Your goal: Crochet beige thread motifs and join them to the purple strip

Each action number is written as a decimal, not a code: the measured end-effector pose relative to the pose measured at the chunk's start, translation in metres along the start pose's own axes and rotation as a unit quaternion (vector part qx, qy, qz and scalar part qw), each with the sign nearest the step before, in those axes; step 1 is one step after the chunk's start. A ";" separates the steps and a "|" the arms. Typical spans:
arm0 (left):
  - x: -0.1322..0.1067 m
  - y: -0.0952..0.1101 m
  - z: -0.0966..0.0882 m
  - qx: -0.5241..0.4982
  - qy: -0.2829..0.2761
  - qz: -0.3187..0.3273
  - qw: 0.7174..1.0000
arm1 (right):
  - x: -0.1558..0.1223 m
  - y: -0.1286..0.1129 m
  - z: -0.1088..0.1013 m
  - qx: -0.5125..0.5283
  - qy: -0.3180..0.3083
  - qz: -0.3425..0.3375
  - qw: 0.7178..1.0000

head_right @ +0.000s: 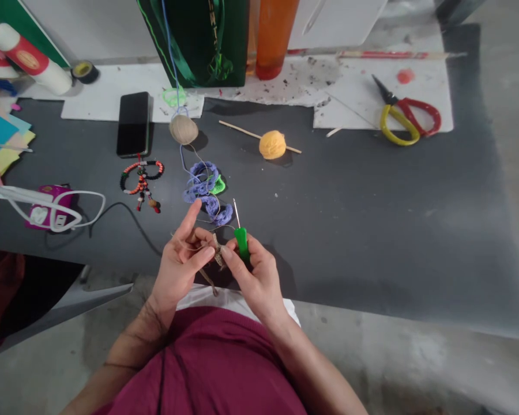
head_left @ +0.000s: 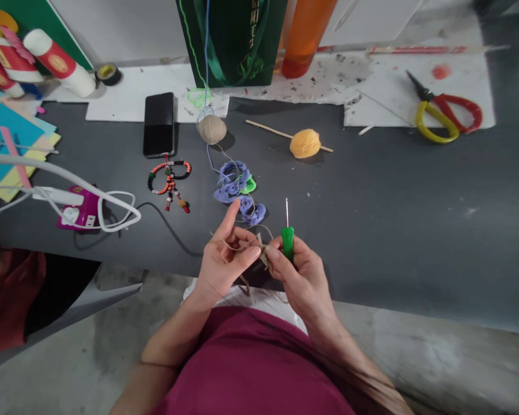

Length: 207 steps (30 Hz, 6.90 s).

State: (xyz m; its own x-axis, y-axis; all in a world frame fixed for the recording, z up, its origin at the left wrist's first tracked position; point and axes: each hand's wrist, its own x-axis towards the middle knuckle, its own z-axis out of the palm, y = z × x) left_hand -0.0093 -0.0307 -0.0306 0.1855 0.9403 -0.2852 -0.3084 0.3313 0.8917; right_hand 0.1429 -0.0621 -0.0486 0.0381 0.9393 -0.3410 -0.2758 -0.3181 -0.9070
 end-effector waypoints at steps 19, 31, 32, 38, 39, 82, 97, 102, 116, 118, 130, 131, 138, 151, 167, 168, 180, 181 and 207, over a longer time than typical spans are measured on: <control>0.002 0.005 0.000 -0.091 -0.019 -0.092 0.991 | 0.006 -0.021 0.002 0.127 0.083 -0.214 0.965; 0.002 0.006 0.002 -0.113 -0.023 -0.119 0.986 | 0.009 -0.022 0.003 0.121 0.099 -0.191 0.969; 0.003 0.005 0.002 -0.115 -0.024 -0.118 0.986 | 0.009 -0.022 0.002 0.121 0.099 -0.192 0.969; 0.003 0.004 0.002 -0.118 -0.027 -0.115 0.986 | 0.008 -0.022 0.002 0.118 0.099 -0.194 0.969; 0.003 0.005 0.002 -0.118 -0.027 -0.116 0.986 | 0.008 -0.022 0.002 0.115 0.101 -0.192 0.969; 0.003 0.001 0.003 -0.090 -0.020 -0.089 0.992 | -0.001 -0.020 -0.007 -0.053 0.059 -0.296 0.952; 0.004 -0.001 0.002 -0.080 -0.016 -0.065 0.995 | 0.000 -0.019 -0.007 -0.026 0.075 -0.271 0.959; 0.004 -0.001 0.001 -0.079 -0.015 -0.068 0.994 | 0.000 -0.019 -0.006 -0.032 0.078 -0.273 0.958; 0.005 -0.005 0.001 -0.094 -0.022 -0.060 0.994 | 0.002 -0.016 -0.008 -0.036 0.065 -0.303 0.950; 0.005 -0.004 0.001 -0.095 -0.022 -0.060 0.993 | 0.001 -0.016 -0.008 -0.039 0.063 -0.304 0.950; 0.005 -0.004 0.002 -0.093 -0.019 -0.062 0.994 | 0.000 -0.017 -0.008 -0.061 0.073 -0.299 0.949; 0.005 -0.004 0.002 -0.094 -0.018 -0.063 0.993 | 0.000 -0.017 -0.008 -0.065 0.072 -0.300 0.949; 0.005 -0.005 0.001 -0.096 -0.015 -0.071 0.993 | 0.002 -0.017 -0.009 -0.072 0.061 -0.311 0.946; 0.003 -0.006 0.000 -0.078 -0.017 -0.079 0.994 | 0.007 -0.026 -0.017 -0.130 -0.023 -0.387 0.913; 0.004 -0.003 -0.001 -0.056 -0.036 -0.074 0.995 | 0.011 -0.016 -0.011 0.066 0.025 -0.204 0.976; 0.004 -0.002 -0.001 -0.053 -0.035 -0.076 0.995 | 0.011 -0.016 -0.010 0.071 0.025 -0.203 0.976; 0.001 0.001 -0.001 -0.017 -0.022 -0.070 0.997 | 0.011 -0.018 -0.015 0.019 -0.003 -0.235 0.972; 0.001 0.001 -0.001 -0.013 -0.024 -0.068 0.997 | 0.011 -0.018 -0.015 0.013 -0.008 -0.242 0.970; 0.000 0.004 -0.001 -0.025 -0.073 -0.061 0.995 | 0.018 -0.015 -0.016 0.092 -0.025 -0.142 0.985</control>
State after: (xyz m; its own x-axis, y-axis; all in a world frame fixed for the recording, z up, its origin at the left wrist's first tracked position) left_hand -0.0117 -0.0298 -0.0277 0.3559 0.8732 -0.3330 -0.3203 0.4487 0.8343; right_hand 0.1634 -0.0429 -0.0447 0.0924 0.9937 -0.0629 -0.4311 -0.0170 -0.9021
